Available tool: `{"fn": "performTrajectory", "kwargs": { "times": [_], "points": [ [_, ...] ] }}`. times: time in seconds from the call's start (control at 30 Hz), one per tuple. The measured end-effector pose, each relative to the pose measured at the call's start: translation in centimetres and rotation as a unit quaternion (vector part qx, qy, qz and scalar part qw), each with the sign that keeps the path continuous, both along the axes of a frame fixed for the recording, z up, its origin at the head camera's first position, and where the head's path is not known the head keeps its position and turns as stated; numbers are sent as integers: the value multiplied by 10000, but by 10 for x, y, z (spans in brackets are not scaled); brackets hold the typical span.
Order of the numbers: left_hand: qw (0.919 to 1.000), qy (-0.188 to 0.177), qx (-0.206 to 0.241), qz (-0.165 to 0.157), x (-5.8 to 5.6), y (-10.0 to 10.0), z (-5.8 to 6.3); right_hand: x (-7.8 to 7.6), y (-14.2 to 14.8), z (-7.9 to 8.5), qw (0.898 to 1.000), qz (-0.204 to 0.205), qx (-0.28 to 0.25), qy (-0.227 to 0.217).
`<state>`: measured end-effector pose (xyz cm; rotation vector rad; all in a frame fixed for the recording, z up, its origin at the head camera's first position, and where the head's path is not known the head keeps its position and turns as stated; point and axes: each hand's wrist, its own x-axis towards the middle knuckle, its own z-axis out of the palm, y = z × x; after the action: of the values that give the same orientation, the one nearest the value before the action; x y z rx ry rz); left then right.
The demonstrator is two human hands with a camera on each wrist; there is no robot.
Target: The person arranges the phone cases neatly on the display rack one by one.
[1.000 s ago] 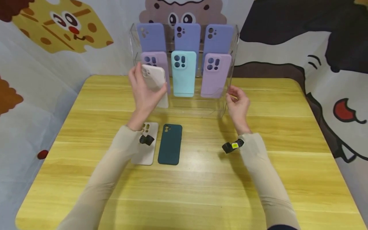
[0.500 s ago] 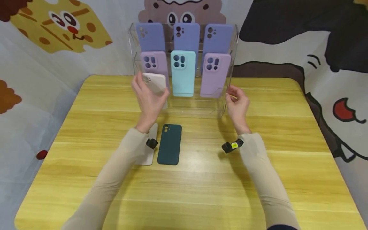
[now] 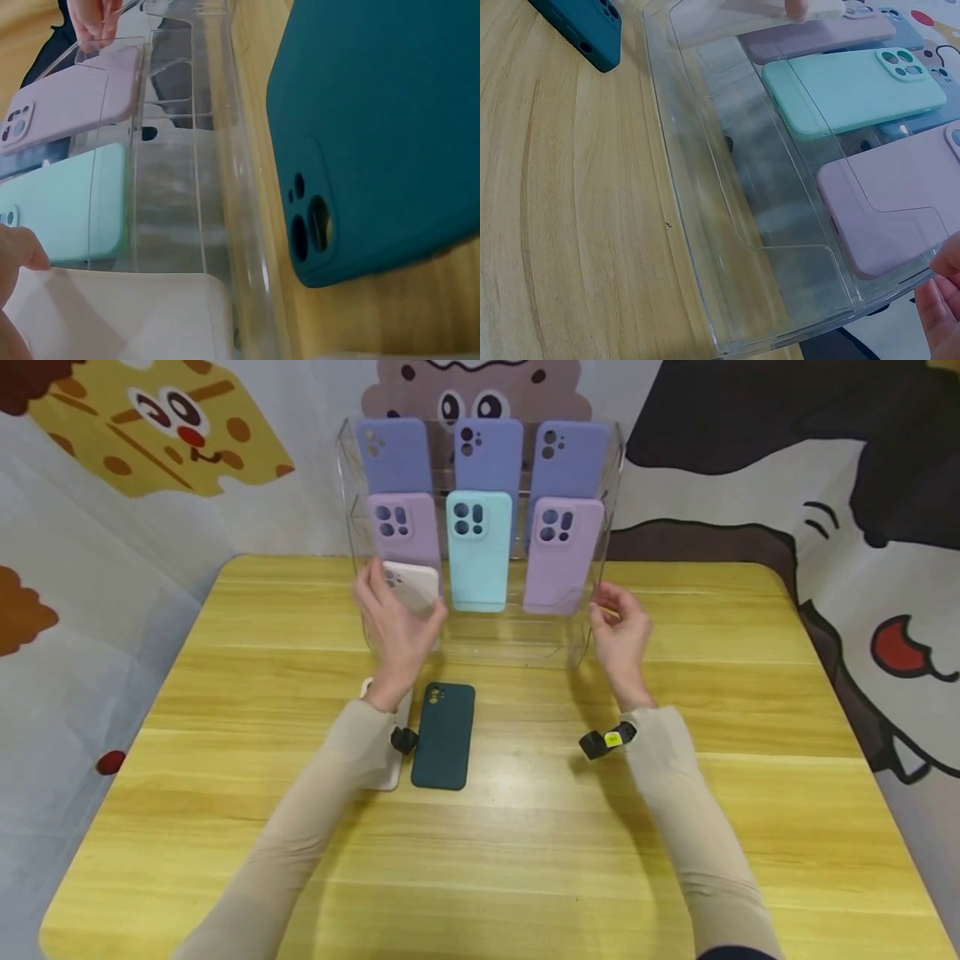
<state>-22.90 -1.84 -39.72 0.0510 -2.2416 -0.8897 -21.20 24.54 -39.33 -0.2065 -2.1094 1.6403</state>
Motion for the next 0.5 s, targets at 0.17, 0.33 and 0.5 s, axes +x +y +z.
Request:
{"fn": "performTrajectory", "kwargs": {
  "times": [0.17, 0.33, 0.5],
  "points": [
    [9999, -146, -4, -2, 1, 0, -5, 1, 0, 0, 10000, 4, 1, -78],
    [9999, -93, -49, 70, 0, 0, -11, 1, 1, 0, 9999, 26, 22, -113],
    [9997, -204, 101, 92, 0, 1, -12, 0, 2, 0, 9999, 16, 93, -104]
  ]
}}
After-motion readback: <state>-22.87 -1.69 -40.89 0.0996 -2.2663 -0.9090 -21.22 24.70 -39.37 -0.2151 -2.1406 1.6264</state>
